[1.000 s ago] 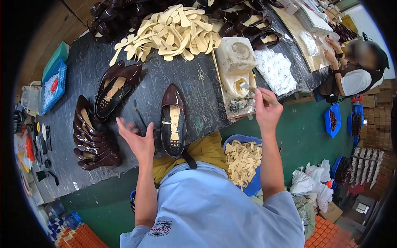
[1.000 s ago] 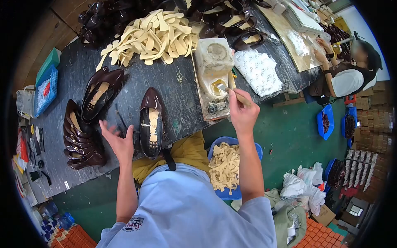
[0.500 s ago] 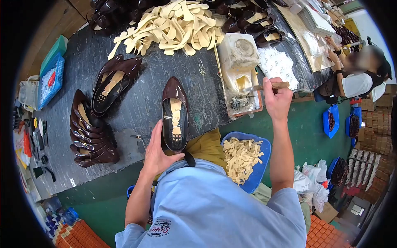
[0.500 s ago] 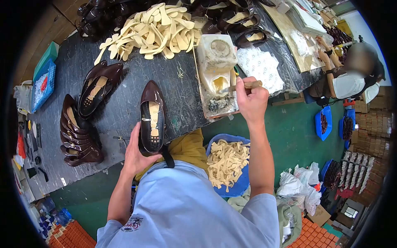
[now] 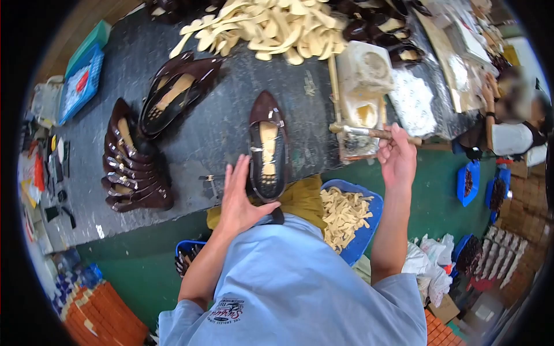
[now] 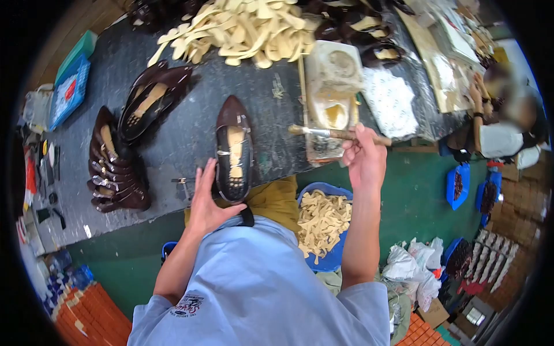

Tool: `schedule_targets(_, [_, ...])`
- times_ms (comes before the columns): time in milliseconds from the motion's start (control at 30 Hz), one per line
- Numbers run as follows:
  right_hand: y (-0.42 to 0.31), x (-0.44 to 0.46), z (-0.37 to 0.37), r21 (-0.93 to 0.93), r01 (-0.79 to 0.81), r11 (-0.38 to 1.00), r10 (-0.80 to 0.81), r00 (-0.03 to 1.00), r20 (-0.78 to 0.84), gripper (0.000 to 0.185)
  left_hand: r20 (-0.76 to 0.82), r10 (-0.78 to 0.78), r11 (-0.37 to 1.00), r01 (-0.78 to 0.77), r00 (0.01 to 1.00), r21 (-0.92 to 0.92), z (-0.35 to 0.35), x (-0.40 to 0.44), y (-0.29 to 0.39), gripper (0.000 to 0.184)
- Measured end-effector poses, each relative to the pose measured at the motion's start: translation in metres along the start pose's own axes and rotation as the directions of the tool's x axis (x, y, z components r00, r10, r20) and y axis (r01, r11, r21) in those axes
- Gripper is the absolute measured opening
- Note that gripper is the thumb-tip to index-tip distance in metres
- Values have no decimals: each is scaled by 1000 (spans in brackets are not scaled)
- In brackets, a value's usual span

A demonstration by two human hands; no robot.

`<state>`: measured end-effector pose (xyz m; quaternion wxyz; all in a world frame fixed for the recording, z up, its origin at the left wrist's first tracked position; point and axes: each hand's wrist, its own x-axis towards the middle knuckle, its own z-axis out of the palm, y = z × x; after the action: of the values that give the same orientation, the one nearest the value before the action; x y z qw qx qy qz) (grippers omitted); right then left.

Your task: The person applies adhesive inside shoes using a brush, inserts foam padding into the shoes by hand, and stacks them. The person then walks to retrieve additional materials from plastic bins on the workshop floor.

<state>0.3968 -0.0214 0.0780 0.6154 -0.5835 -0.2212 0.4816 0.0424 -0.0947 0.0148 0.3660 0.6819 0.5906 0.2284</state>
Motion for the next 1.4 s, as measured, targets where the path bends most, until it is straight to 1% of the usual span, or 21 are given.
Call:
schedule_targets(33, [7,-14,14,92,-28,995,23,998,52,22,3,-11,1000,11,1000,-16,1,-1,0,124])
schedule_targets(133, [37,-60,47,12,168,986,-165,948,271,23,-15,25,999,-25,1000,-26,3,0,0,124])
schedule_targets(167, [49,-75,50,-129,237,963,-182,923,339,21,-19,34,999,-35,999,-26,3,0,-1,124])
schedule_targets(200, [62,-88,60,-223,321,920,-223,900,374,20,-22,55,998,-56,998,-35,5,1,-3,124])
schedule_targets(233, [74,-99,71,-313,402,860,-258,874,412,20,-23,57,997,-58,998,-41,4,2,-4,125])
schedule_targets(267, [85,-103,82,-356,524,774,-350,821,451,21,-22,59,997,-60,998,-49,4,2,-4,125])
schedule_targets(333, [103,-99,102,-416,730,543,-499,678,540,26,-22,75,996,-76,997,-53,6,1,-7,125])
schedule_targets(433, [122,-86,116,-396,830,393,-547,557,625,31,-18,86,995,-87,996,-55,7,1,-11,125])
schedule_targets(467, [122,-86,120,-400,837,373,-541,546,639,32,-16,84,995,-85,996,-60,7,1,-11,125])
schedule_targets(567, [115,-90,114,-390,839,379,-522,542,658,27,-20,82,993,-83,996,-79,5,2,-9,125])
schedule_targets(667, [96,-106,103,-425,796,432,-450,598,663,20,-36,92,991,-95,995,-97,6,1,-12,125])
schedule_targets(800, [74,-121,97,-474,728,496,-345,666,661,15,-16,80,991,-81,997,-104,5,2,-12,126])
schedule_targets(900, [56,-125,99,-539,636,553,-193,727,659,11,-11,82,989,-83,997,-120,3,3,-11,127])
schedule_targets(1000, [41,-115,109,-609,445,656,14,800,599,5,-10,87,988,-88,996,-129,3,3,-13,127])
schedule_targets(1100, [26,-89,123,-675,343,653,260,735,626,8,-9,87,987,-88,996,-133,3,3,-14,128])
schedule_targets(1133, [19,-79,126,-755,225,616,457,678,575,11,-6,85,987,-85,996,-134,3,3,-13,128])
schedule_targets(1233, [16,-45,140,-711,406,574,562,436,703,12,-9,83,988,-83,997,-129,4,3,-14,130])
schedule_targets(1267, [18,-35,141,-609,463,644,512,330,793,17,-17,85,989,-86,996,-121,4,4,-15,131])
schedule_targets(1367, [2,-24,163,-564,624,541,612,168,772,20,-24,91,990,-93,996,-107,6,3,-16,133])
schedule_targets(1400, [3,-26,163,-512,675,530,567,167,807,21,-26,93,990,-96,995,-103,6,3,-17,133])
